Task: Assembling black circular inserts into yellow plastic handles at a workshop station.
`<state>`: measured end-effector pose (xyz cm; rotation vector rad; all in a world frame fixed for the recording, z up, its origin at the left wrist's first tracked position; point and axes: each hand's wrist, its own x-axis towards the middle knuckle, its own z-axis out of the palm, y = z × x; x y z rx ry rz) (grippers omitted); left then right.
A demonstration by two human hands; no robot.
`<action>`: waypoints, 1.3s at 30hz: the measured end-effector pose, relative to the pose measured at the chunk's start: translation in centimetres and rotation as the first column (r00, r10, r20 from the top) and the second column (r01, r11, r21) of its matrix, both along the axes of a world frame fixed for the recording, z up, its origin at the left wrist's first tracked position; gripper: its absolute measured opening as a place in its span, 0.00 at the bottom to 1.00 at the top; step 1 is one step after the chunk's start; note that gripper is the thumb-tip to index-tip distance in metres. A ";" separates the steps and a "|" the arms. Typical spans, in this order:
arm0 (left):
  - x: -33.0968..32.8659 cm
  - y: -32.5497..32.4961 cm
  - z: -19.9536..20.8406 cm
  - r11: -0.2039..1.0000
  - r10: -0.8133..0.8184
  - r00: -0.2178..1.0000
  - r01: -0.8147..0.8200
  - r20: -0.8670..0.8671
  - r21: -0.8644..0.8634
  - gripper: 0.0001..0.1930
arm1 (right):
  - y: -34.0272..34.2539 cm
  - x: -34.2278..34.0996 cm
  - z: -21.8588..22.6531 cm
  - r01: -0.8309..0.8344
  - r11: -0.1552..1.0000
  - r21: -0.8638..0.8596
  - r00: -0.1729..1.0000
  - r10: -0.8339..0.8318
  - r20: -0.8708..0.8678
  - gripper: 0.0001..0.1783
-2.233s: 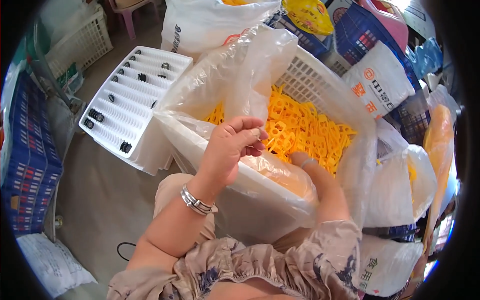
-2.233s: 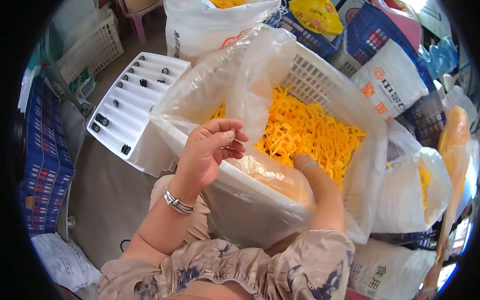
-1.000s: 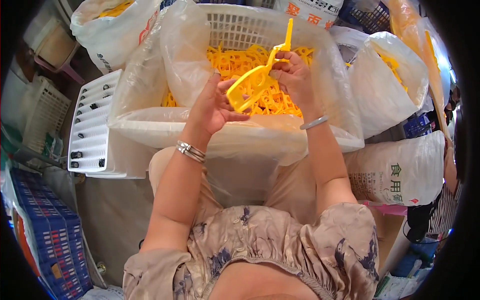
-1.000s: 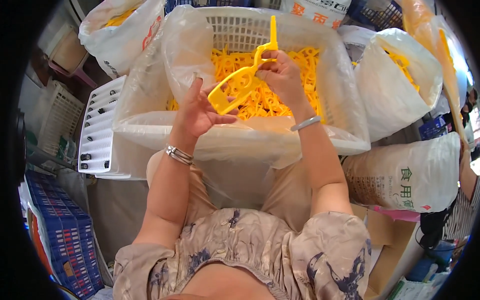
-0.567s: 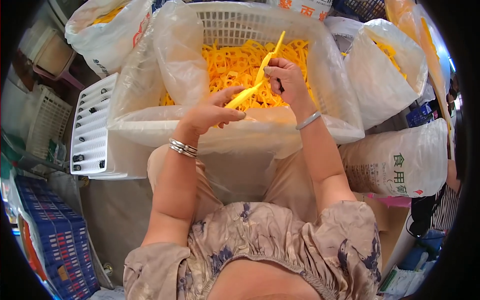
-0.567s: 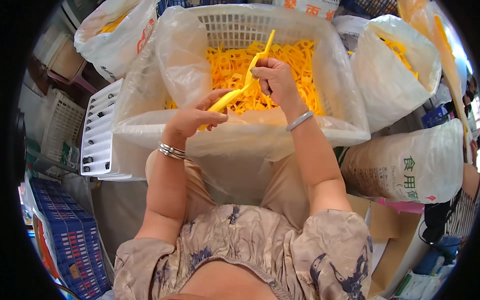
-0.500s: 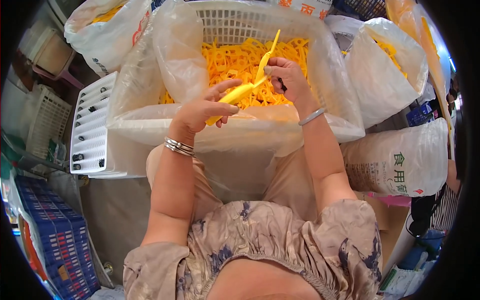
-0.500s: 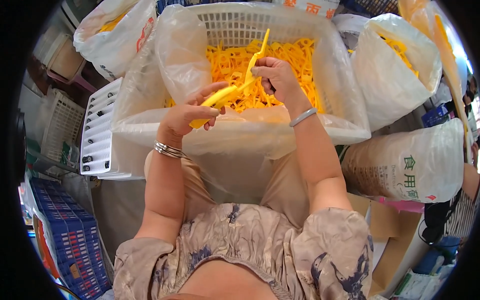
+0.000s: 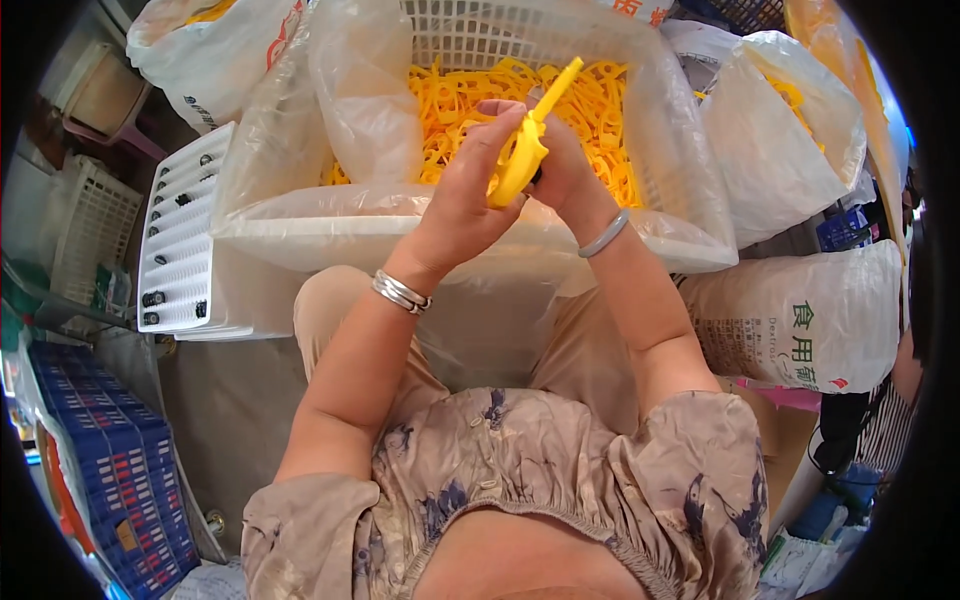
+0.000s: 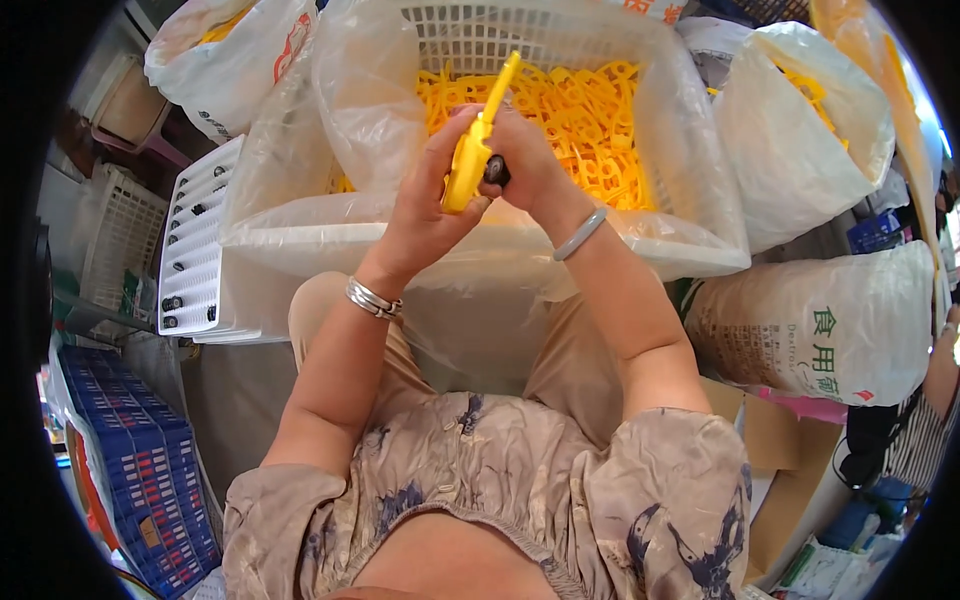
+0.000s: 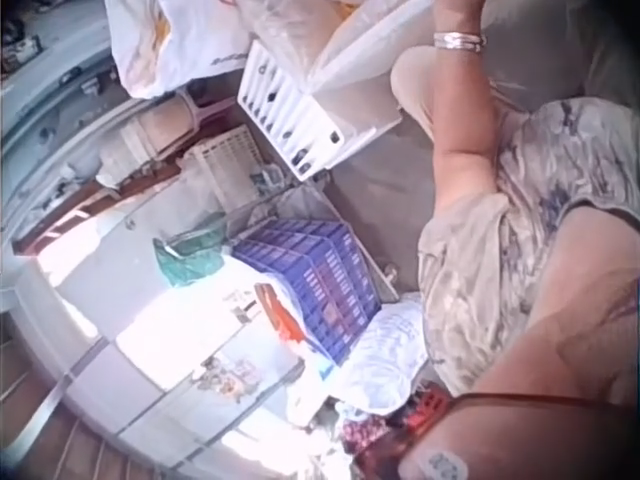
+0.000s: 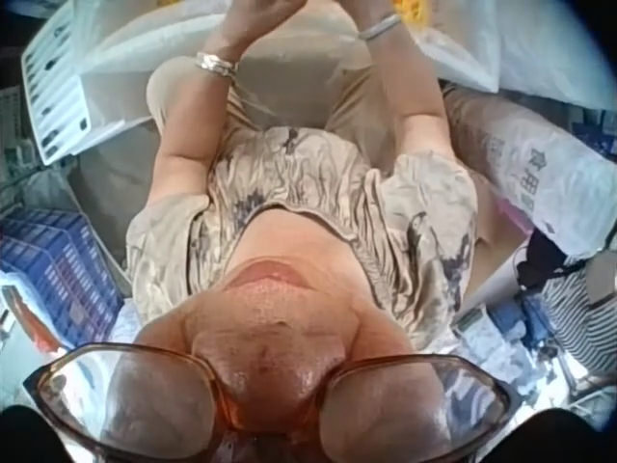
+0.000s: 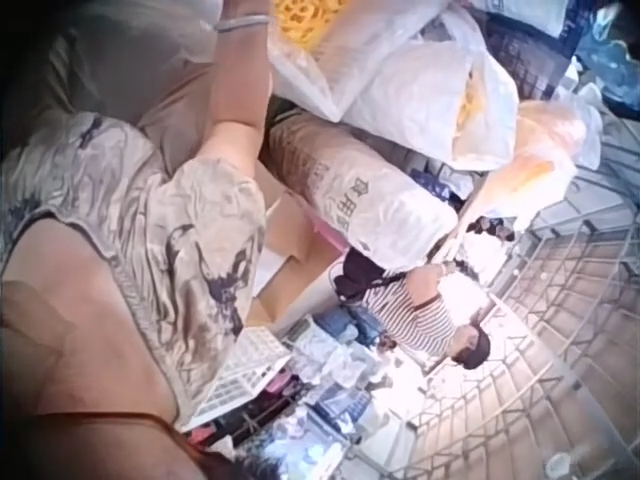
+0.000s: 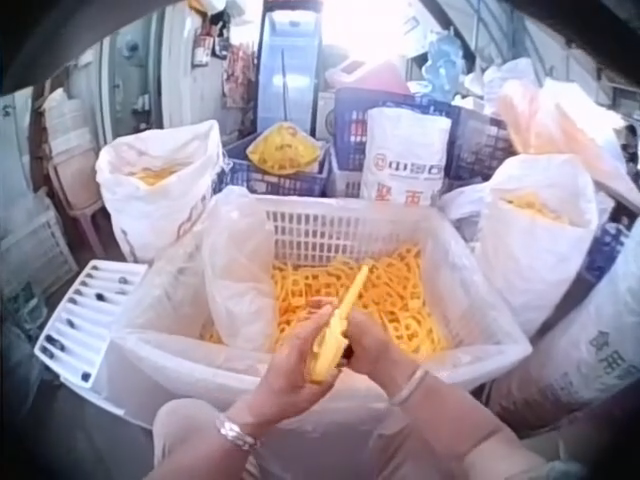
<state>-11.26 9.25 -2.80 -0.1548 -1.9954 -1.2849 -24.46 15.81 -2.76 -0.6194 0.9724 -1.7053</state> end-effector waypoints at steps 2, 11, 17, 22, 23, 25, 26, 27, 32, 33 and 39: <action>-0.2 0.0 0.0 0.993 0.052 0.998 -0.054 -0.022 -0.107 0.37 | -0.1 0.6 -0.5 0.006 1.000 -0.021 1.000 -0.005 0.012 0.26; 0.1 -0.2 0.0 0.977 0.079 0.997 -0.074 0.015 -0.202 0.38 | -0.3 1.1 -1.5 -0.098 0.995 -0.030 0.992 0.100 0.075 0.28; -0.5 -0.1 -0.2 0.970 0.121 0.992 -0.124 -0.027 -0.208 0.37 | -0.2 0.9 -1.5 -0.120 0.993 0.003 0.992 0.120 0.046 0.30; 0.3 -0.7 -0.1 0.793 -0.131 0.990 0.072 0.054 0.605 0.33 | 0.0 1.9 0.4 0.048 0.964 0.262 0.998 -0.033 -0.061 0.28; 0.5 -1.3 0.0 0.796 -0.123 0.991 0.066 0.054 0.601 0.33 | 0.4 2.1 1.0 0.137 0.944 0.300 0.978 -0.081 -0.192 0.29; 0.6 -2.4 0.1 0.387 -0.282 0.943 0.280 -0.176 0.879 0.31 | 0.9 2.4 1.4 0.258 0.957 0.129 0.928 -0.208 -0.309 0.20; 0.6 -2.8 0.2 0.316 -0.318 0.922 0.323 -0.221 0.892 0.28 | 1.1 2.4 1.6 0.241 0.969 -0.060 0.843 -0.240 -0.482 0.16; 0.7 -2.9 0.3 0.321 -0.311 0.924 0.322 -0.222 0.891 0.28 | 1.3 2.3 1.9 0.182 0.953 -0.242 0.724 -0.296 -0.623 0.13; 1.1 -2.9 0.3 0.210 -0.358 0.881 0.398 -0.309 0.893 0.27 | 1.2 3.3 2.8 -0.001 0.887 -0.461 0.101 -0.459 -0.883 0.18; 1.2 -2.8 0.3 0.211 -0.356 0.882 0.397 -0.308 0.893 0.27 | 1.2 3.3 2.5 -0.002 0.887 -0.461 0.103 -0.458 -0.883 0.18; 0.8 -2.4 0.4 0.190 -0.342 0.887 0.389 -0.311 0.901 0.23 | 1.3 3.3 2.1 0.023 0.902 -0.431 -0.090 -0.427 -0.900 0.15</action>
